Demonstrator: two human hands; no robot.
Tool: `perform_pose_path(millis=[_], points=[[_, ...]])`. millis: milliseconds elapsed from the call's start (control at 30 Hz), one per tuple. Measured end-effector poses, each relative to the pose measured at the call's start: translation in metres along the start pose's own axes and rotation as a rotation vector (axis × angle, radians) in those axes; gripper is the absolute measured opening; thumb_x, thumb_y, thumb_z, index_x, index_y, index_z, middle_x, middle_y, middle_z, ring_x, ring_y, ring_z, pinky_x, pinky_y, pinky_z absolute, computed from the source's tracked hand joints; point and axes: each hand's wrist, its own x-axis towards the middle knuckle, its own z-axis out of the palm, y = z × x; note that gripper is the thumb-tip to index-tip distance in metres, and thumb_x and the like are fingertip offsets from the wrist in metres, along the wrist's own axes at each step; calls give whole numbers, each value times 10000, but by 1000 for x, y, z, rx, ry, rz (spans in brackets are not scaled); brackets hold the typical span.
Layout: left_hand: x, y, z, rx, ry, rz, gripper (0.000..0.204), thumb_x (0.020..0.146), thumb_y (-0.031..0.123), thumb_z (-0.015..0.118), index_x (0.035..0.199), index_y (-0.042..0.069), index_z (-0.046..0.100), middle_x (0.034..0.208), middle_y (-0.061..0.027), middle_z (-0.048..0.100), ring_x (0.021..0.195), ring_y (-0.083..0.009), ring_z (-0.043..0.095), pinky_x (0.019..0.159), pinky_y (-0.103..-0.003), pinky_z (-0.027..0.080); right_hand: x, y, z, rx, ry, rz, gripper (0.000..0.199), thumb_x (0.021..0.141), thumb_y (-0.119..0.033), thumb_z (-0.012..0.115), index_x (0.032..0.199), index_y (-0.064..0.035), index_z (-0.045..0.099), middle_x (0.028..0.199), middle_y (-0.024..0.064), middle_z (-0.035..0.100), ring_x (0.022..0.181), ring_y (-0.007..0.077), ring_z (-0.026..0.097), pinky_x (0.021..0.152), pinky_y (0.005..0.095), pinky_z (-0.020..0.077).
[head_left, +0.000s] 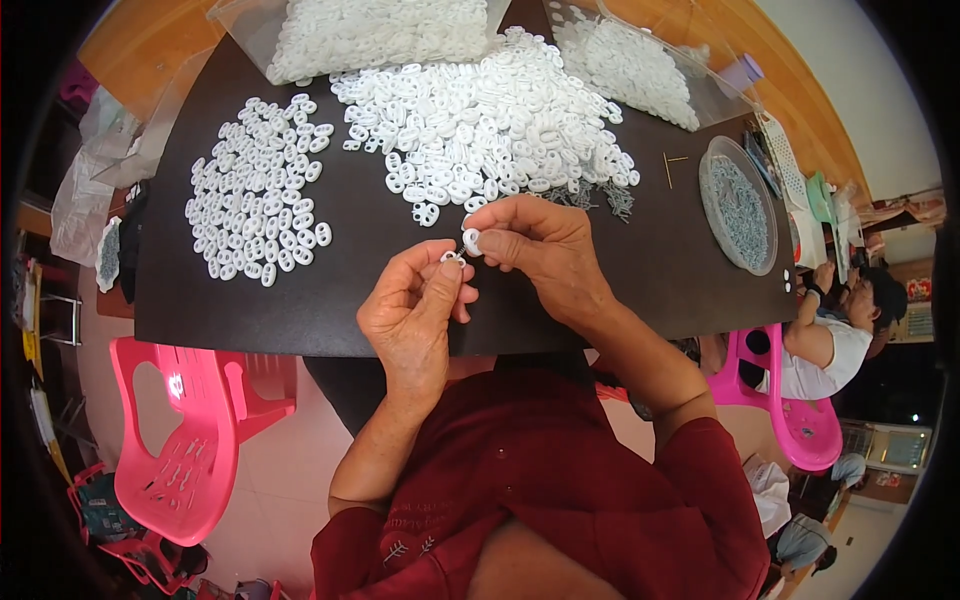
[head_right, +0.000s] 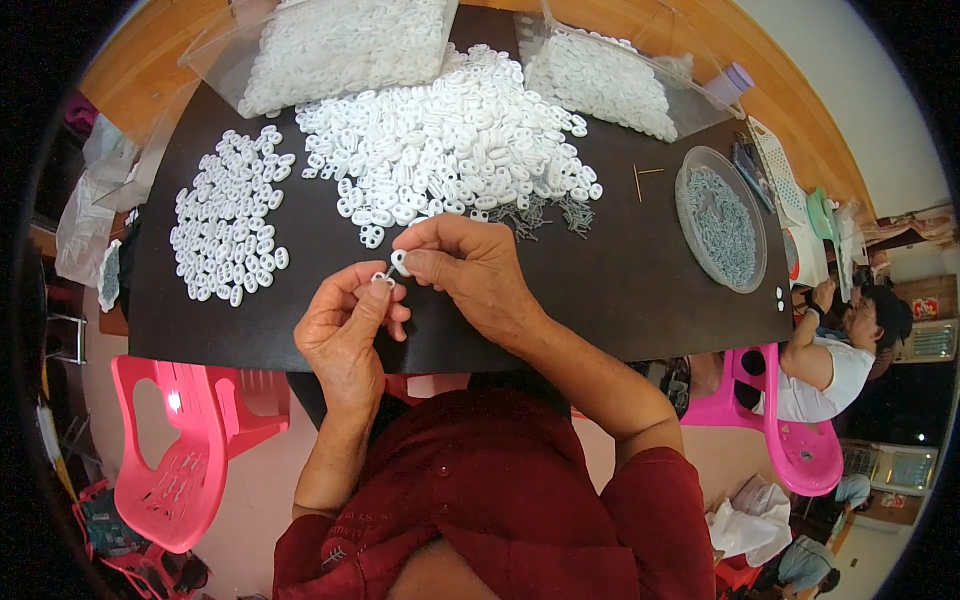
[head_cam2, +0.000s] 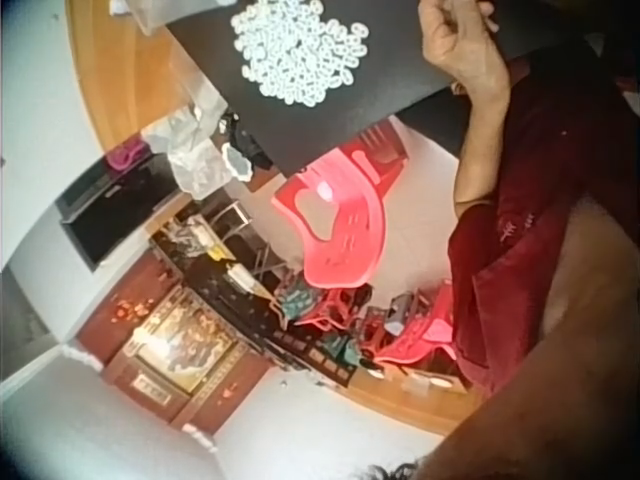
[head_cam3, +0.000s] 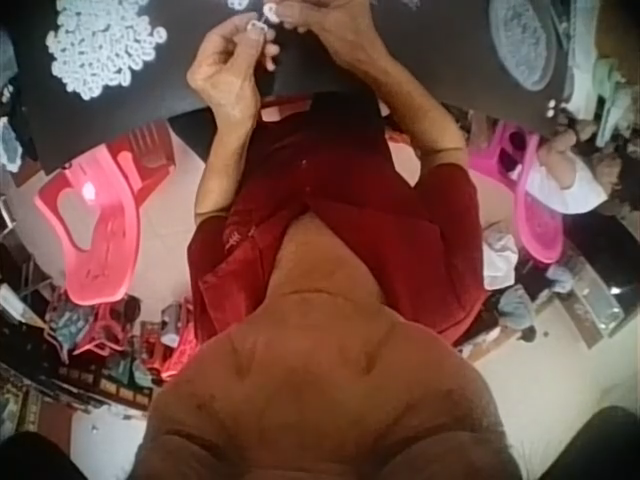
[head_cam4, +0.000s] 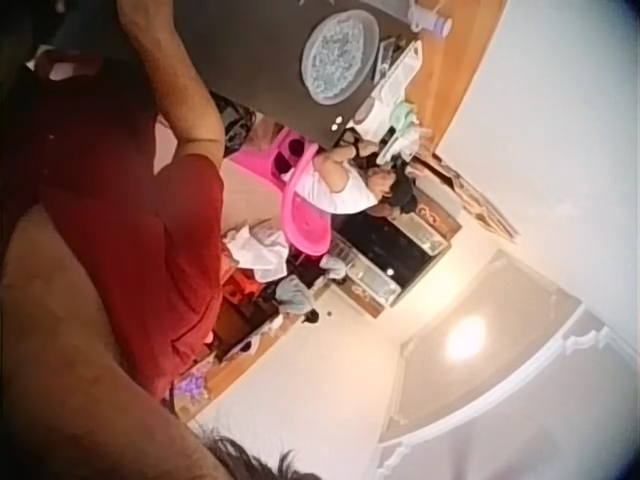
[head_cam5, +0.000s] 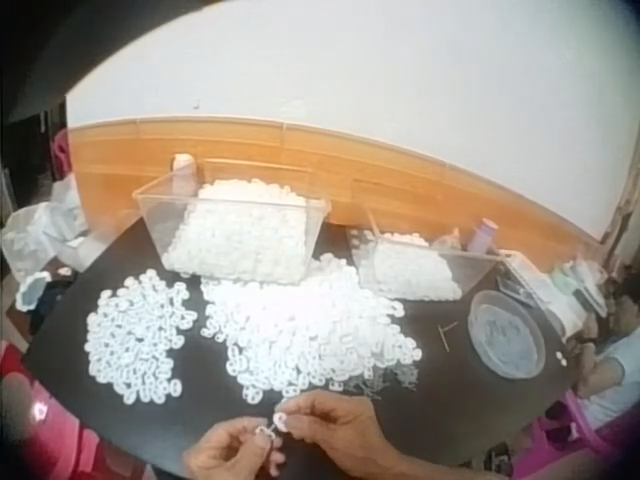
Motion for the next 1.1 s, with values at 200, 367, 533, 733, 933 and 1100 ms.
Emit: perform_pose_path(millis=[200, 367, 533, 733, 933, 1100], points=[[0, -1, -1, 26, 5, -11, 138, 870, 4, 582, 1002, -32, 596, 786, -77, 634, 614, -69, 569, 480, -174, 437, 2, -1, 1, -37, 1, -10, 127, 819, -55, 625, 921, 12, 661, 723, 4, 612, 633, 46, 516, 547, 185, 411], [0, -3, -1, 66, 10, -2, 130, 866, -5, 580, 992, -23, 602, 784, -70, 635, 613, -62, 565, 479, -170, 432, 2, -1, 2, -73, -15, -25, 121, 821, -68, 646, 924, -13, 679, 750, 4, 623, 652, 50, 531, 553, 189, 410], [-1, -3, -2, 106, 19, 2, 124, 862, -10, 579, 983, -20, 604, 773, -51, 628, 613, -55, 561, 478, -164, 425, 3, -1, 3, -116, -24, -47, 112, 828, -55, 634, 921, -15, 682, 751, 2, 621, 657, 47, 523, 568, 187, 412], [-1, -1, 0, 97, 25, -12, 130, 863, -6, 581, 989, -22, 604, 770, -46, 623, 611, -52, 555, 480, -160, 422, 2, 0, 4, -137, -15, -64, 113, 822, -32, 630, 919, 2, 676, 776, 15, 634, 708, 58, 542, 629, 204, 441], [-1, -4, 0, 85, 24, -16, 174, 870, 21, 591, 1038, -22, 596, 783, -41, 616, 611, -54, 548, 486, -162, 423, 0, 3, 6, -278, 9, -194, 125, 816, 4, 612, 925, -1, 672, 824, 29, 642, 748, 77, 554, 683, 226, 450], [-1, -5, 0, 95, 4, 1, 206, 873, 26, 588, 1075, -17, 591, 793, -34, 611, 616, -54, 544, 494, -163, 426, -1, 4, 5, -386, 1, -274, 132, 815, 19, 600, 925, -9, 669, 811, 37, 633, 753, 88, 560, 679, 231, 447]])
